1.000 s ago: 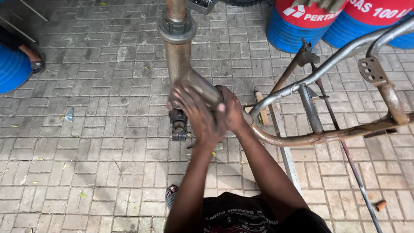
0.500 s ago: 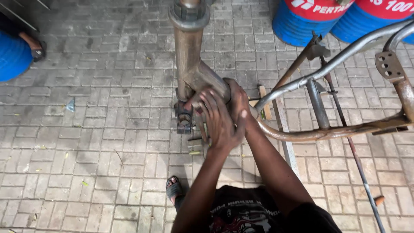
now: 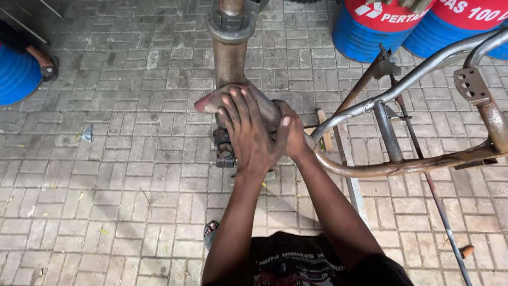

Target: Sanding a metal motorcycle frame tube with sandpaper to remove rust and prepare it for painting.

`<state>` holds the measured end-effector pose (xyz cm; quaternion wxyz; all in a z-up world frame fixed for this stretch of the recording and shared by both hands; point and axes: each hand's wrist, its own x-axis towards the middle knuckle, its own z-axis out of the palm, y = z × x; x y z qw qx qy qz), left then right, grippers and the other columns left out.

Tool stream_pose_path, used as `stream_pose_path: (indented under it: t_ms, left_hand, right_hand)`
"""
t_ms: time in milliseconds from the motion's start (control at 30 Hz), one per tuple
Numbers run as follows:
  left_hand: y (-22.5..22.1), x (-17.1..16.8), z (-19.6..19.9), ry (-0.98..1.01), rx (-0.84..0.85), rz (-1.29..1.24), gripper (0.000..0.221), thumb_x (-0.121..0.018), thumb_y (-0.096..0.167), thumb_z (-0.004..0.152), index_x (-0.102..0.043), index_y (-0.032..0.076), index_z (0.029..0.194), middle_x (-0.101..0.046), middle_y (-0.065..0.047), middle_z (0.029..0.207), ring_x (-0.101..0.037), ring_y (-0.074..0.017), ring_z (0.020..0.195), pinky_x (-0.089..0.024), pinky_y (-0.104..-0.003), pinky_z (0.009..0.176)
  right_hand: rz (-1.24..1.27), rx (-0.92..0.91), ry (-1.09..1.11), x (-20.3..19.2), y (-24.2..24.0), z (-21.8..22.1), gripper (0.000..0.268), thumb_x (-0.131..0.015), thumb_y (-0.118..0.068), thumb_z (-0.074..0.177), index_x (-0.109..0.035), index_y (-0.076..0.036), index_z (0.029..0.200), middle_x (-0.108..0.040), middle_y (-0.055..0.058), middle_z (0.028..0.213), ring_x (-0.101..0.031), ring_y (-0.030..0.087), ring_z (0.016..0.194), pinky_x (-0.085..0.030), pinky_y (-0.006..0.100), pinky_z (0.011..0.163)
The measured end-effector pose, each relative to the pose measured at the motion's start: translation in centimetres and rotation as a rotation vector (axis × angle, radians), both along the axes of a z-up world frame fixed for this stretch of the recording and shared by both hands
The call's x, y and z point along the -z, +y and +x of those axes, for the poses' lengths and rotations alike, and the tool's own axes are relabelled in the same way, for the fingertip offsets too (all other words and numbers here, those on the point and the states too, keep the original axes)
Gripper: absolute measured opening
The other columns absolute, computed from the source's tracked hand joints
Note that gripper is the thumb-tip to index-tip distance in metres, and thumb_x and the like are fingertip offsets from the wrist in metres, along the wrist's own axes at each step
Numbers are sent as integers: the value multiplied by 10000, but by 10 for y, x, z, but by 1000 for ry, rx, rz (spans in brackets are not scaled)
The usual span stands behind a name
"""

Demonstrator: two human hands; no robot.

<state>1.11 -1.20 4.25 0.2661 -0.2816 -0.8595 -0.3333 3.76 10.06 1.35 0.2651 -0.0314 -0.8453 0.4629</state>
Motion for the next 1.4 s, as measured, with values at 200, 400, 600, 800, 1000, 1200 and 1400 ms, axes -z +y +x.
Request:
stream_pose_path:
  t_ms: [200, 400, 600, 800, 1000, 1200, 1400]
  left_hand:
    - [-3, 45, 30, -59, 86, 30, 949, -604, 522, 925, -315, -154, 1525, -329, -439, 1515, -306, -633, 1411, -129, -716, 1179]
    - [-5, -7, 11, -97, 77, 128, 1093, -633, 565, 886, -148, -108, 1597, -75, -378, 1651, -64, -583, 1534, -24, -703, 1234]
    - [7, 18, 33, -114, 111, 51, 1034, -658, 548, 881, -237, -70, 1595, -184, -346, 1646, -111, -569, 1524, -5, -710, 1197]
    - [1, -21, 2, 33, 26, 26, 1021, -664, 610, 886, -309, -28, 1600, -255, -280, 1658, -171, -537, 1535, -51, -699, 1217]
    - [-1, -7, -6, 105, -26, -41, 974, -687, 615, 872, -382, 24, 1584, -369, -205, 1632, -379, -453, 1471, -265, -641, 1170]
    - [-3, -58, -30, 503, 93, 306, 340, -592, 292, 1035, -735, 84, 1264, -560, -80, 1507, -459, -281, 1449, -408, -508, 1111]
    - [-16, -94, -53, 612, 20, 578, 210, -841, 214, 775, -663, 156, 681, -634, 19, 828, -605, -234, 773, -550, -415, 771]
  right_hand:
    - [39, 84, 2, 25, 4, -7, 541, -819, -169, 714, -591, -119, 1202, -677, 169, 991, -669, 490, 962, -493, 575, 919]
    - [20, 173, 67, -1, -15, -2, 425, -767, -122, 757, -601, -44, 1141, -682, 254, 1008, -660, 502, 1007, -476, 572, 963]
    - [-59, 9, 28, 27, 7, -8, 464, -766, -384, 832, -629, -173, 1223, -671, 115, 1014, -656, 405, 1020, -483, 460, 948]
    - [-108, -62, 6, 30, 16, -8, 692, -733, -433, 688, -604, -87, 1274, -698, 211, 1087, -658, 473, 1071, -493, 536, 948]
    - [30, 16, -18, 24, 12, -8, 606, -730, -418, 752, -616, -96, 1253, -698, 189, 1040, -677, 445, 1004, -512, 524, 942]
    - [85, 88, -45, 35, 12, -13, 672, -840, -294, 651, -629, -69, 1248, -705, 192, 1076, -677, 461, 1024, -529, 567, 908]
    - [10, 141, -103, 44, 11, -15, 754, -906, -328, 558, -638, -146, 1238, -711, 120, 1091, -684, 409, 1064, -531, 534, 942]
